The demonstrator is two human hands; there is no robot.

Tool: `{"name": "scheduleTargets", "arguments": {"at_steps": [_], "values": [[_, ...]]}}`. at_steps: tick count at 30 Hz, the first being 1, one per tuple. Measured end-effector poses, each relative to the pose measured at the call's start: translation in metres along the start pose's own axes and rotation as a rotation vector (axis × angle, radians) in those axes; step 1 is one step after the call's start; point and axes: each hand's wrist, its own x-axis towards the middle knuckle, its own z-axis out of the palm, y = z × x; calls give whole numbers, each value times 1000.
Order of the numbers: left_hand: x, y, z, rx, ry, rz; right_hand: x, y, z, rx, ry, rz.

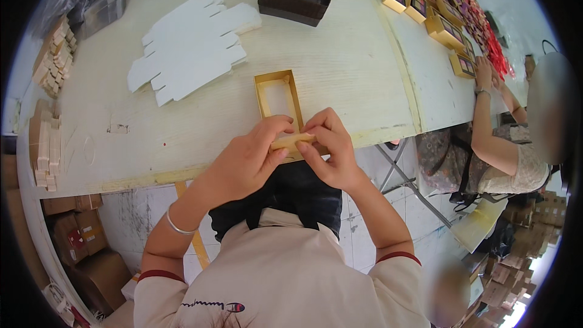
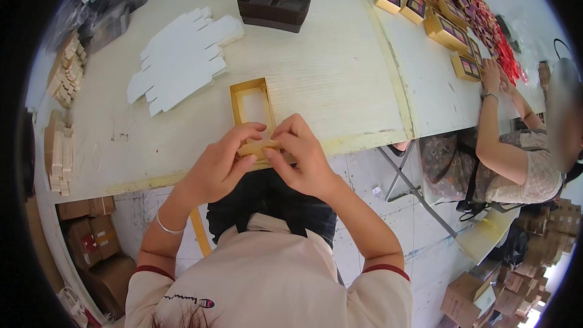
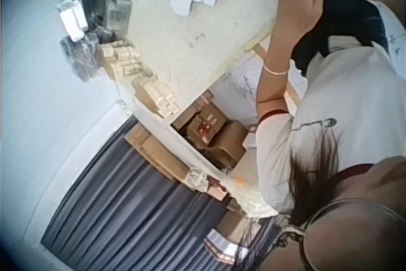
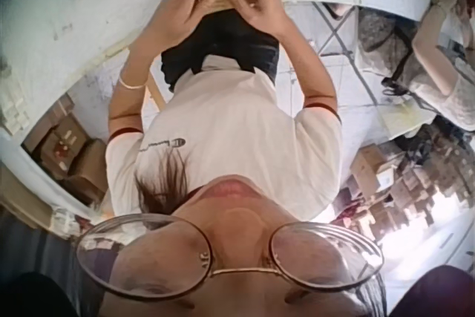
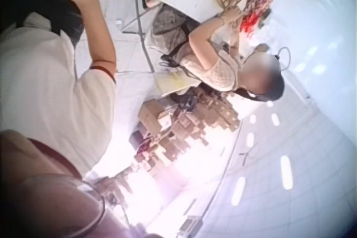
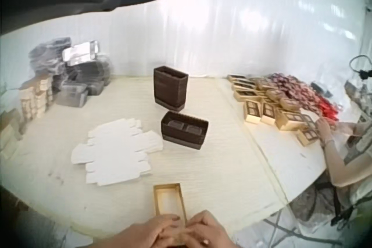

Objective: The person folds flat cardboard pieces into small rectangular boxes, inserts a white paper liner, places a black plastic insert inside, and closes the lid. The person repeats this process for multiple boxes on a table.

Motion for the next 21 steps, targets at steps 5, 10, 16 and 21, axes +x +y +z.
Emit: {"name": "scheduleTargets", "arguments": {"at_steps": [5, 10, 16, 21], "values": [[3, -2, 13, -21, 167, 75, 1, -7, 13, 40, 112, 117], [2, 3, 10, 58, 131, 84, -2, -11, 17, 42, 206, 210], [-4, 12, 23, 330, 235, 45, -8, -2, 1, -677, 2, -386], [-1, 15, 25, 440, 187, 110, 1, -20, -7, -747, -260, -266]]}}
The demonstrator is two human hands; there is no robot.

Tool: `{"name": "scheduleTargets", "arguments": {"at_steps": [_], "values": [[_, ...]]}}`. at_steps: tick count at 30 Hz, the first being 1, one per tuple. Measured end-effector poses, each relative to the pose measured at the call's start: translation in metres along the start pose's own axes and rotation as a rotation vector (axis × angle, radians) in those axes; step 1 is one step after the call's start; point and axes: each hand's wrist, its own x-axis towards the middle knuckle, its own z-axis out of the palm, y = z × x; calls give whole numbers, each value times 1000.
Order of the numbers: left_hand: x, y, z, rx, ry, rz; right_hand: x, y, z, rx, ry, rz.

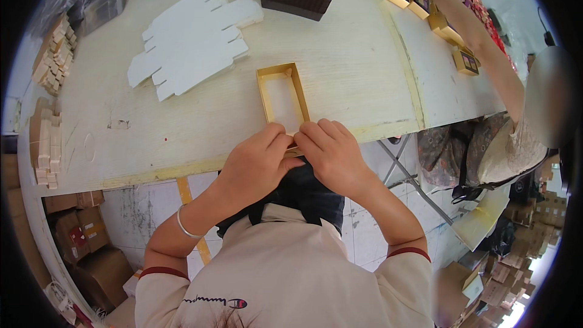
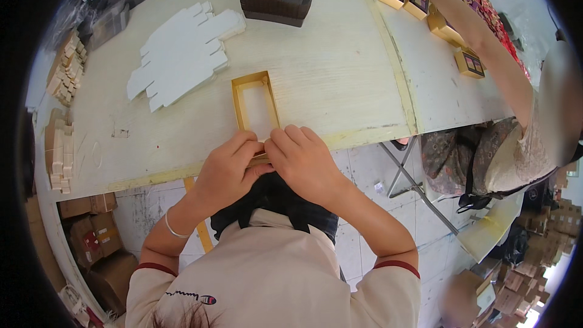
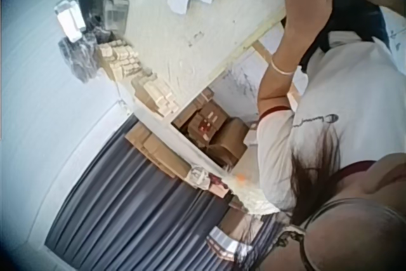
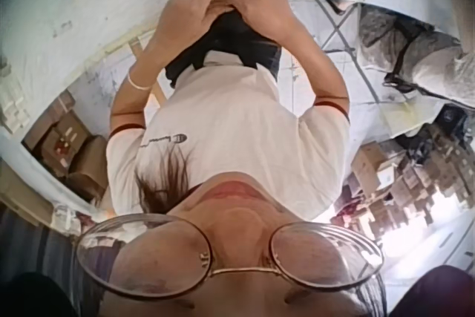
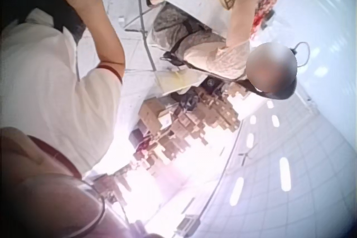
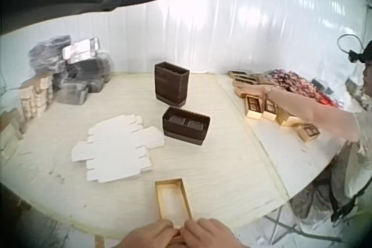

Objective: The person folds flat cardboard pieces into small rectangular boxes, inserts a white paper liner, places a black plastic insert inside, and closes the lid. The person repeats this process for multiple boxes on a table.

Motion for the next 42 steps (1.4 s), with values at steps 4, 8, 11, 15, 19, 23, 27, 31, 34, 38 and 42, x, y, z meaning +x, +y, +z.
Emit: {"name": "scheduleTargets", "arguments": {"at_steps": [4, 8, 11, 15, 19, 23, 27, 31, 34, 38, 42], "values": [[3, -5, -2, 116, -100, -32, 15, 1, -10, 129, -310, 117], [12, -1, -15, 106, -244, -85, 22, 7, -18, 268, -421, 157], [15, -1, -20, 124, -272, -104, 24, 24, -31, 575, -428, 66], [16, 0, -20, 152, -275, -85, 60, 60, -44, 318, -86, 261], [17, 0, -22, 209, -274, -48, 108, 73, -22, -2, -647, 338], [20, -6, -24, 299, -292, 32, 132, 79, -9, -50, -854, 274], [25, -4, -30, 329, -232, 59, 124, 80, -2, 26, -760, 300], [16, -14, -16, 373, -104, 67, 113, 74, -11, 69, -689, 351], [13, -20, -24, 380, -54, 109, 126, 70, -51, 270, -814, 551], [16, -25, -29, 356, 48, 201, 133, 124, -61, -30, -71, 354], [11, -28, -30, 177, -1, 39, 149, 157, -29, -399, 17, 130]]}}
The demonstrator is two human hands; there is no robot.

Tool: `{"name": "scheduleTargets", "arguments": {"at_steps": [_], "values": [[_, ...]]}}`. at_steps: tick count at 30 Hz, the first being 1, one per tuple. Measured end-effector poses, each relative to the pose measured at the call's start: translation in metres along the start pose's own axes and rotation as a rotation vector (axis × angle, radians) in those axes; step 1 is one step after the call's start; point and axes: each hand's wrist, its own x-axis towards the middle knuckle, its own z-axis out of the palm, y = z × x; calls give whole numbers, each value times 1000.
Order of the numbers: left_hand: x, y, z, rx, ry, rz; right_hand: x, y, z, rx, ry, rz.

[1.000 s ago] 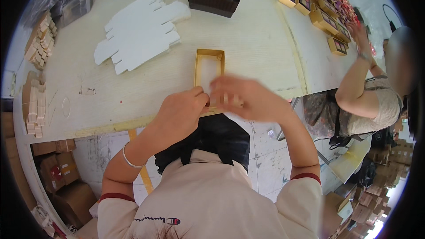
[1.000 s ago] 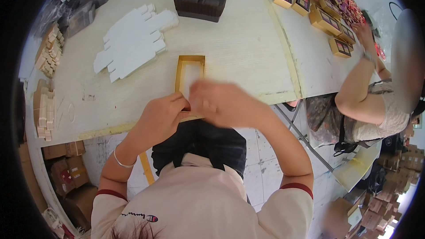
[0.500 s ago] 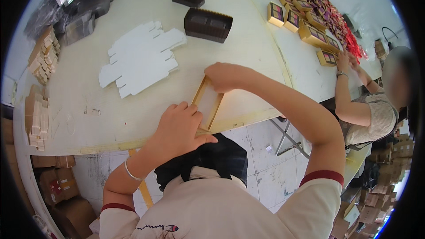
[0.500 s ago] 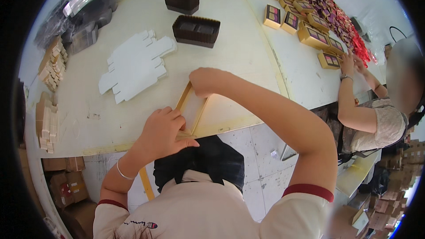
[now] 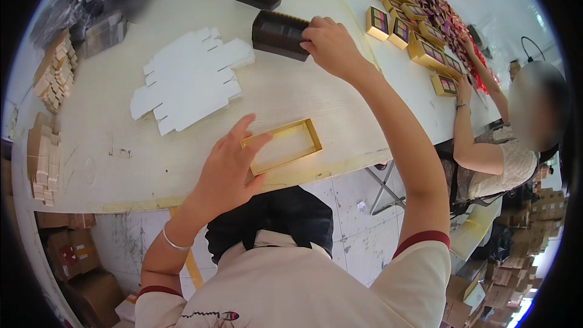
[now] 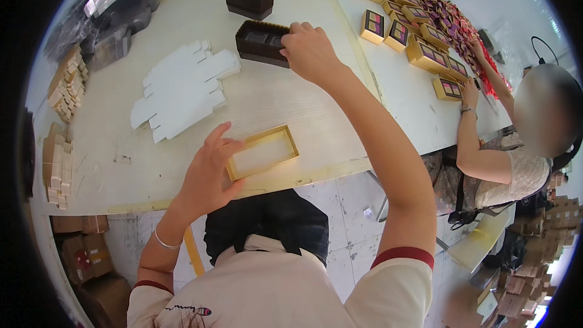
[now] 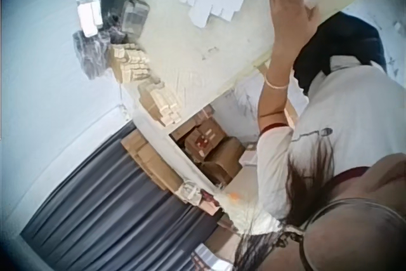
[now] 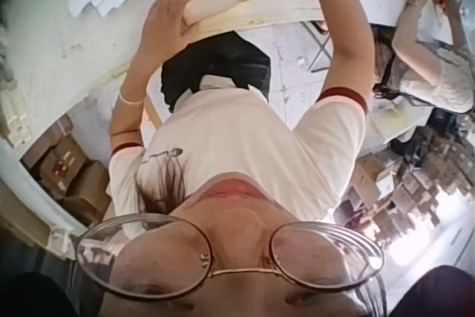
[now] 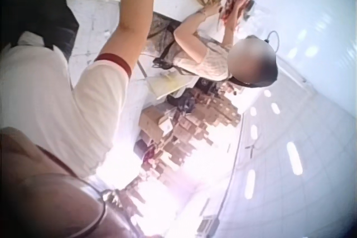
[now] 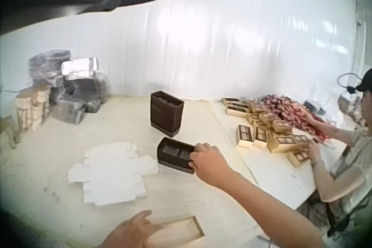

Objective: The person folds flat cardboard pieces into small rectangular boxes, inserts a white paper liner, places a black plastic insert inside, and closes the lid. The person repeats this process for multiple boxes on a table.

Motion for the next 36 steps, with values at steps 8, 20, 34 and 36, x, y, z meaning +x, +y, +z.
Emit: {"name": "scheduleTargets", "arguments": {"at_steps": [8, 20, 34, 36], "values": [[-11, -15, 5, -144, 49, -59, 5, 9, -10, 214, 101, 11], [-2, -11, -4, -248, -69, -143, -95, -20, -95, 1217, -736, 707], [2, 2, 4, -181, -60, -137, -105, -63, -55, 1199, -676, 842], [1, -1, 6, -178, -54, -141, -104, -69, -71, 1225, -593, 749]]}}
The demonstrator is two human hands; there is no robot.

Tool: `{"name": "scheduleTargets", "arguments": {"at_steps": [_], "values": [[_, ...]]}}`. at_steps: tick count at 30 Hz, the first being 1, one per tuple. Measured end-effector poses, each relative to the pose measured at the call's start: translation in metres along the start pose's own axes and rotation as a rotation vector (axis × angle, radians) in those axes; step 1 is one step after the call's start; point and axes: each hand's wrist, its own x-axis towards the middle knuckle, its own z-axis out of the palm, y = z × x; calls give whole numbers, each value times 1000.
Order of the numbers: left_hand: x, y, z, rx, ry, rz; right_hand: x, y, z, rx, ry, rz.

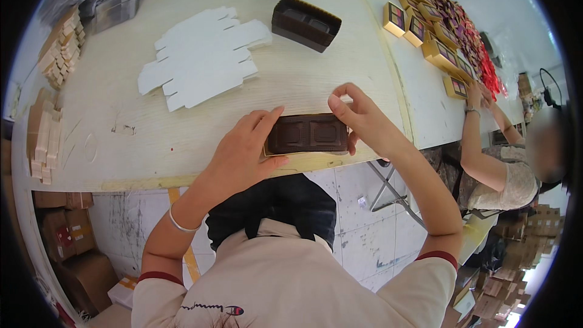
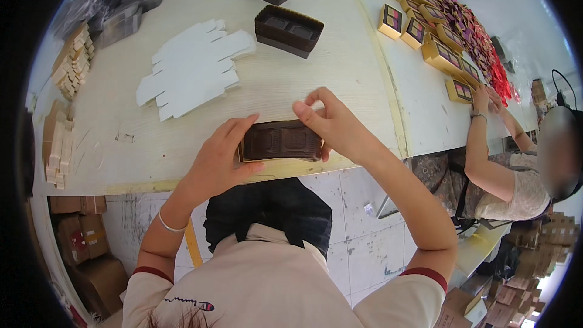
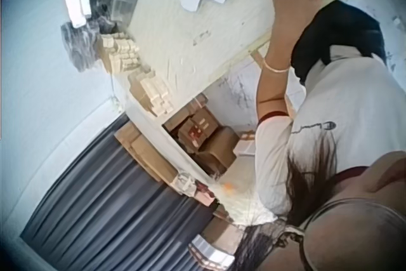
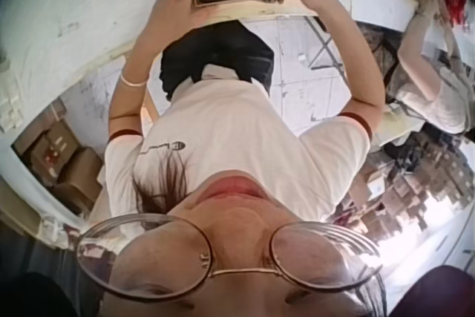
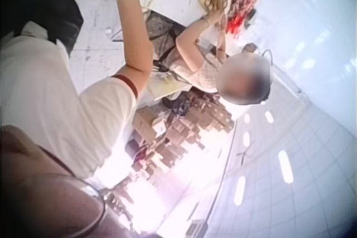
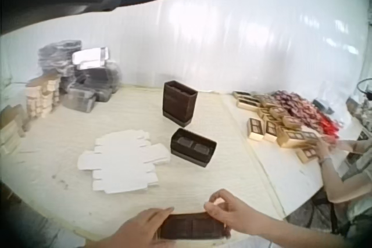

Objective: The person folds flat cardboard pieces into small rectangular boxes, inserts a white paper liner, places a black plastic insert inside, and closes the lid. The person repeats this process for multiple boxes on a table.

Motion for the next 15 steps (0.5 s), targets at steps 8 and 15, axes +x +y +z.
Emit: {"name": "scheduleTargets", "arguments": {"at_steps": [8, 15], "values": [[7, 0, -17, -89, -137, -71, -17, 14, -17, -379, -234, -475], [30, -21, -40, 29, -343, 21, -7, 39, 12, -457, -111, -701]]}}
